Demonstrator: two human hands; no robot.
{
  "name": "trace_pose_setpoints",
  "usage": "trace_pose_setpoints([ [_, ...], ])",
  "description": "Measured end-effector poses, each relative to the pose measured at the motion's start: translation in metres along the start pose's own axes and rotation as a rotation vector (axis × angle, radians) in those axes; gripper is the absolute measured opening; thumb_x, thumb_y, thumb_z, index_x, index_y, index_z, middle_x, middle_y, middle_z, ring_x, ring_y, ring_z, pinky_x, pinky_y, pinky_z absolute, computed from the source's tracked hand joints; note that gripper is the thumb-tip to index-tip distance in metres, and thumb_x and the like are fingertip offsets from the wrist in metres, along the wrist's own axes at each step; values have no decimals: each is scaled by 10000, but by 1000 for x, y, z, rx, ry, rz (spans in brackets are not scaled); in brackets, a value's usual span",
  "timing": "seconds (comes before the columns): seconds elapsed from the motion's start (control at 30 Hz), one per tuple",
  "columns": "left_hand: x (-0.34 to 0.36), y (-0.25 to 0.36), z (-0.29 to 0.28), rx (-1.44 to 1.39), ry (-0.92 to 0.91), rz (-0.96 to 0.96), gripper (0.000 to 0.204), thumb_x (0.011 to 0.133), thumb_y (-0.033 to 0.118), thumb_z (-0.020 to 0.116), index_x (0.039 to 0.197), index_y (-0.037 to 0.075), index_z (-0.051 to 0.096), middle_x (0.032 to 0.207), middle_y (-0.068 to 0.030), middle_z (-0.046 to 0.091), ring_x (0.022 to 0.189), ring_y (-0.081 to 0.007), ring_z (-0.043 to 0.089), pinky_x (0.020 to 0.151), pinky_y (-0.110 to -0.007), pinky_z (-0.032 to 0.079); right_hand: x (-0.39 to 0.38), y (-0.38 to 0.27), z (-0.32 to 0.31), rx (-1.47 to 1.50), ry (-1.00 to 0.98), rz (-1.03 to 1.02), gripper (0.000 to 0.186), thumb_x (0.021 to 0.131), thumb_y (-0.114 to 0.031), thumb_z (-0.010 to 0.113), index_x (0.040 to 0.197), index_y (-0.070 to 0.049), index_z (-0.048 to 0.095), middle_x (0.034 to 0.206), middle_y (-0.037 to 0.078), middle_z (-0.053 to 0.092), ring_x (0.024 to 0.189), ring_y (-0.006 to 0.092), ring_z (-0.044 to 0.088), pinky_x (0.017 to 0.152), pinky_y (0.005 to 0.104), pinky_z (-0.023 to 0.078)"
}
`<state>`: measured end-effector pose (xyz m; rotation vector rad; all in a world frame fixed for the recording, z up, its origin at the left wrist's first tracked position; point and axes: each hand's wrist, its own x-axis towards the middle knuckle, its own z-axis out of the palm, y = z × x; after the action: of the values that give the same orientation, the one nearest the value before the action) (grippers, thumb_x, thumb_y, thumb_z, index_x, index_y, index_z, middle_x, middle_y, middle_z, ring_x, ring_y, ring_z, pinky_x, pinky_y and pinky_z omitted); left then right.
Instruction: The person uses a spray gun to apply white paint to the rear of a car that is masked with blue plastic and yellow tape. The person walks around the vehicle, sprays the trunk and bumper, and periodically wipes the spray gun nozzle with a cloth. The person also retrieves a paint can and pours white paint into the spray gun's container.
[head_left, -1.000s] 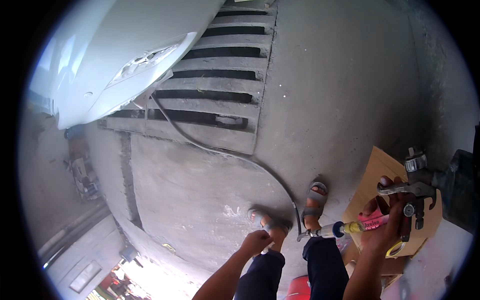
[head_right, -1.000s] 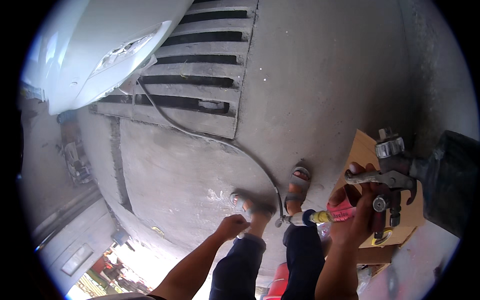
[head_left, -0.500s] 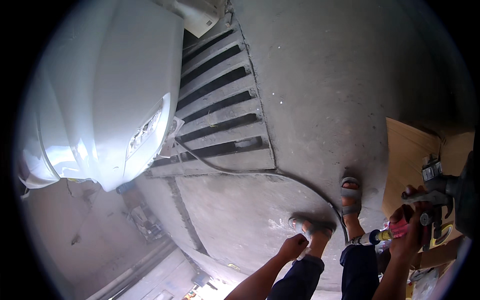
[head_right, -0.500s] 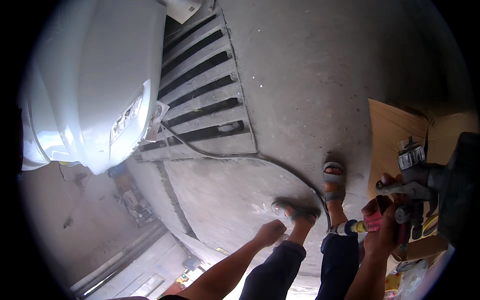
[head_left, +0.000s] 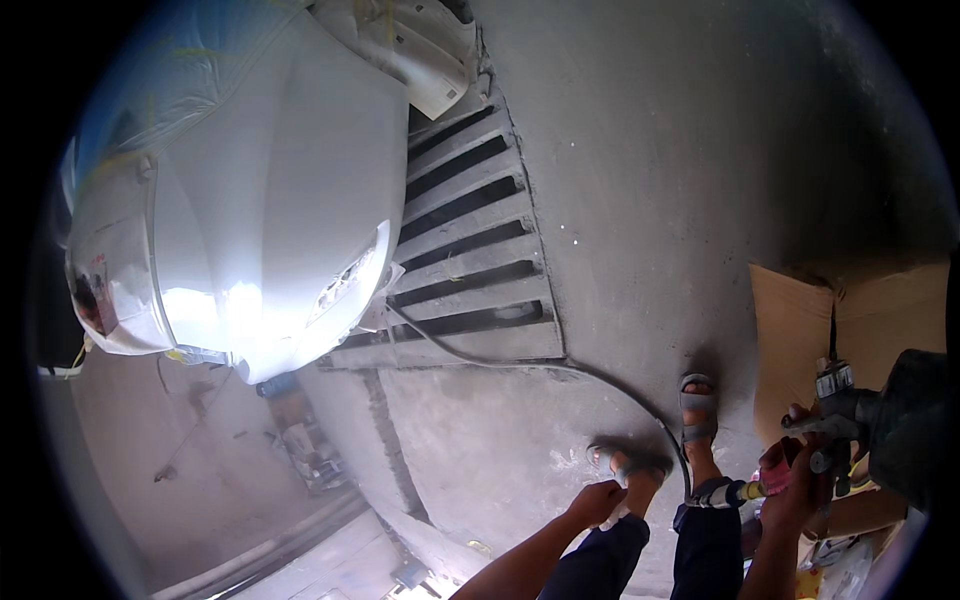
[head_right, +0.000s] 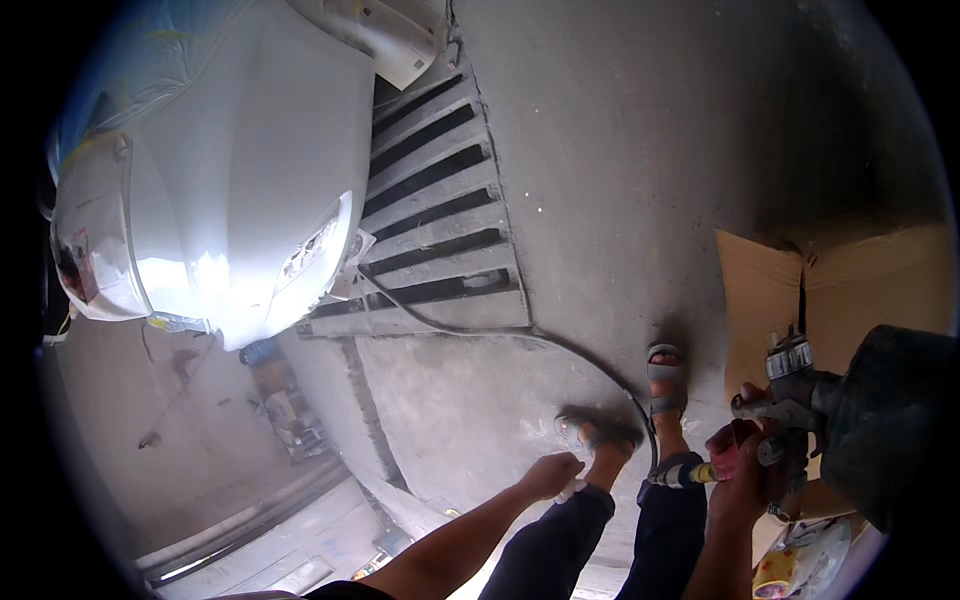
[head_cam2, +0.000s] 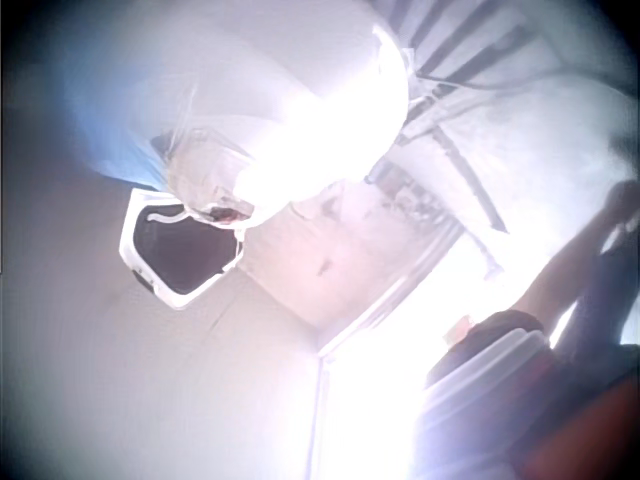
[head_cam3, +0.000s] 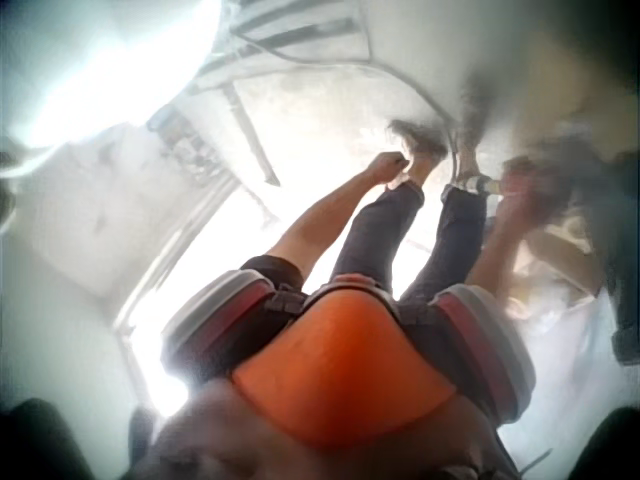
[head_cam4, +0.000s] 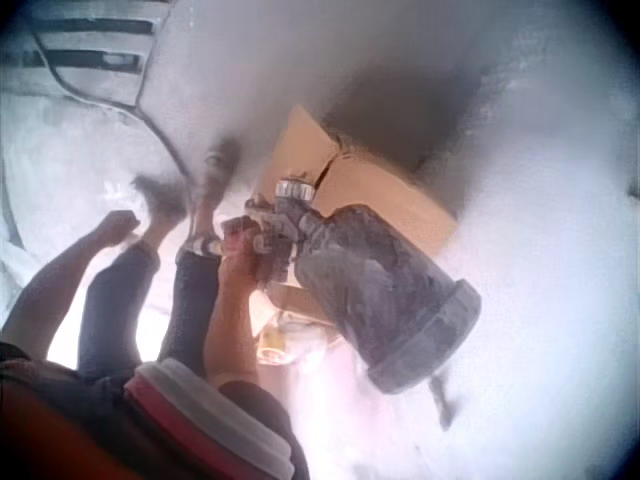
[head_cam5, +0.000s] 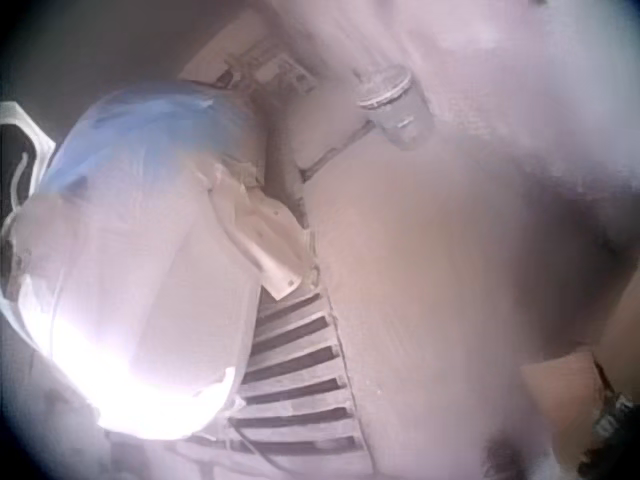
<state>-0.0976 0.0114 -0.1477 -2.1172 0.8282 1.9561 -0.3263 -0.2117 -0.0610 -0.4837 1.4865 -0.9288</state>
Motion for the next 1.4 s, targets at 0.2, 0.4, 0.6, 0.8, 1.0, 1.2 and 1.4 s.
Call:
trace_pose_setpoints([
  [0.2,-51,5,2,-18,36,-17,321,889,329,515,956,35,627,934,-180,652,901,-324,624,795,-397,468,-32,-66,28,-67,-186,0,437,919,-289,492,1265,-24,463,1007,92,575,719,141,537,647,269,447],
  [0.4,-119,5,-3,-51,151,-27,367,856,393,571,964,45,616,902,-188,658,861,-367,630,763,-419,487,-77,-117,42,-98,-359,-59,485,935,-299,482,1301,12,422,872,82,558,728,126,514,699,254,427],
  [0.6,-189,-24,11,-99,236,-41,439,874,449,552,975,29,624,947,-192,649,923,-340,618,803,-401,472,-147,-139,48,-28,-409,-102,361,933,-169,485,1268,-39,452,1132,71,545,686,138,543,630,262,463],
  [0.8,-273,-131,74,-465,426,1,330,843,328,565,1005,47,629,951,-151,656,881,-268,632,753,-379,503,-260,-149,52,-202,-639,-121,346,928,-228,509,1222,-47,493,1001,32,548,715,123,519,652,256,437],
  [1.0,-362,-204,121,-1189,420,-23,327,775,239,576,1040,48,582,892,-120,612,745,-236,625,541,-353,531,-354,-159,27,-306,-617,-375,344,915,-234,558,1205,-51,541,1000,8,547,746,97,518,640,231,443],
  [1.2,-474,-340,213,-1451,614,-131,376,767,112,645,1102,4,511,950,-161,607,812,-273,640,540,-388,547,-476,-162,38,-339,-823,-368,340,909,-239,573,1191,-53,533,996,20,560,677,107,531,602,248,453],
  [1.4,-521,-395,284,-1397,699,-359,371,776,84,641,1101,-26,501,915,-205,623,607,-280,655,502,-358,565,-541,-170,57,-330,-953,-420,404,914,-272,576,1232,-54,458,1068,48,584,602,134,538,518,263,433],
])
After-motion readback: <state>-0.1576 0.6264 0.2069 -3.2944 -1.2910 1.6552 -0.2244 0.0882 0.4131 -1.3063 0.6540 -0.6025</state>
